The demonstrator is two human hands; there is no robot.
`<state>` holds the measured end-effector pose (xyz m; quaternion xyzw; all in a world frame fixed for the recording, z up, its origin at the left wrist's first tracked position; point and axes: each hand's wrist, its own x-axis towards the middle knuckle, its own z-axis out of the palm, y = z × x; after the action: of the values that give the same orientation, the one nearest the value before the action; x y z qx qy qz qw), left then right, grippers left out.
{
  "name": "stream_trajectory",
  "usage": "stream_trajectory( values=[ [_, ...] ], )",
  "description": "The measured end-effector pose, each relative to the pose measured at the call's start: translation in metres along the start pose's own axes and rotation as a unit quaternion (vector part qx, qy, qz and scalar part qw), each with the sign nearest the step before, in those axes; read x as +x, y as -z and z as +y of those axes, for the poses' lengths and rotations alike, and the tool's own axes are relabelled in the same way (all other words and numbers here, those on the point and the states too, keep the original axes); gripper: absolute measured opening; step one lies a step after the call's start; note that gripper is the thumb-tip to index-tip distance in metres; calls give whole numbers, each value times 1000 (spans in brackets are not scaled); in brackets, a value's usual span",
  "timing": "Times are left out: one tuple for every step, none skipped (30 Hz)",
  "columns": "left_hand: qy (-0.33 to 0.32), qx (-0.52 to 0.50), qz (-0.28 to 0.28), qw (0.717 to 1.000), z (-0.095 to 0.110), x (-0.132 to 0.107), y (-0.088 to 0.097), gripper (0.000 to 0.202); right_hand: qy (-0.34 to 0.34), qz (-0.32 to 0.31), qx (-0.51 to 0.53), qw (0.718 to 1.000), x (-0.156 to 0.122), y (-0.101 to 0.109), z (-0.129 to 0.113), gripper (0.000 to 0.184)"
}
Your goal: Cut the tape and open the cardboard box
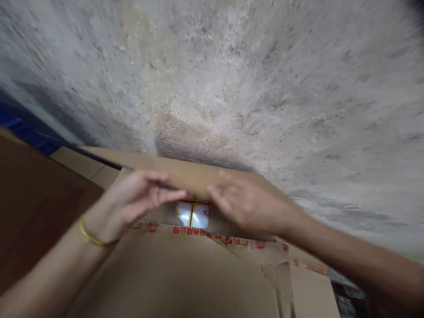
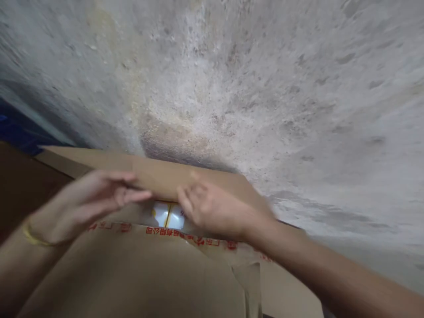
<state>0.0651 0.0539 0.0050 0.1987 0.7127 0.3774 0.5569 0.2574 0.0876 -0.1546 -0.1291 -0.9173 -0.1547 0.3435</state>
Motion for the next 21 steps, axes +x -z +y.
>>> stream_trajectory(
  values=[
    [-49,4,-23,999,13,-1,-9,13,-37,9,-11,999,2,13,21,39],
    [-109,16,-38,993,25,-2,-19,14,-103,-14,-25,994,3,25,41,40],
    [-170,35,-44,984,34,-2,-30,17,-138,-45,-24,989,4,35,58,42],
    [-229,58,-47,971,39,-1,-40,20,-163,-68,-12,984,3,43,70,43],
    [-279,84,-43,956,41,1,-48,21,-184,-78,5,980,1,47,76,44],
    [-319,112,-36,940,38,2,-54,22,-194,-72,26,978,-3,48,76,46],
    [-344,141,-29,928,33,3,-57,22,-202,-51,47,977,-8,46,71,49],
    [-366,168,-20,915,27,3,-58,23,-209,-23,68,975,-14,40,60,51],
    [-388,194,-10,901,19,2,-56,25,-213,1,90,973,-20,32,46,52],
    [-403,219,-4,889,12,0,-54,27,-214,16,115,970,-26,24,29,52],
    [-410,246,-2,878,6,-4,-50,29,-211,22,144,967,-31,16,10,51],
    [-412,277,-7,868,0,-8,-46,31,-210,20,175,962,-35,10,-10,48],
    [-412,311,-13,856,-5,-13,-42,30,-214,5,207,955,-38,5,-29,43],
    [-415,350,-23,840,-9,-17,-38,30,-226,-26,239,944,-38,2,-48,37],
    [-420,390,-34,819,-14,-21,-34,29,-249,-69,271,927,-38,2,-64,35],
    [-430,429,-46,793,-19,-23,-29,28,-280,-118,301,904,-36,2,-77,36],
    [-444,468,-59,762,-25,-25,-24,28,-315,-171,326,875,-33,4,-87,38],
    [-456,508,-73,727,-32,-25,-18,28,-345,-219,344,845,-29,7,-94,40],
    [-462,551,-87,690,-41,-25,-12,26,-362,-257,356,822,-25,9,-98,40],
    [-463,594,-97,651,-50,-24,-5,23,-369,-284,359,809,-20,11,-101,39],
    [-459,637,-106,610,-60,-24,2,20,-367,-302,356,805,-16,13,-102,36]
  ],
)
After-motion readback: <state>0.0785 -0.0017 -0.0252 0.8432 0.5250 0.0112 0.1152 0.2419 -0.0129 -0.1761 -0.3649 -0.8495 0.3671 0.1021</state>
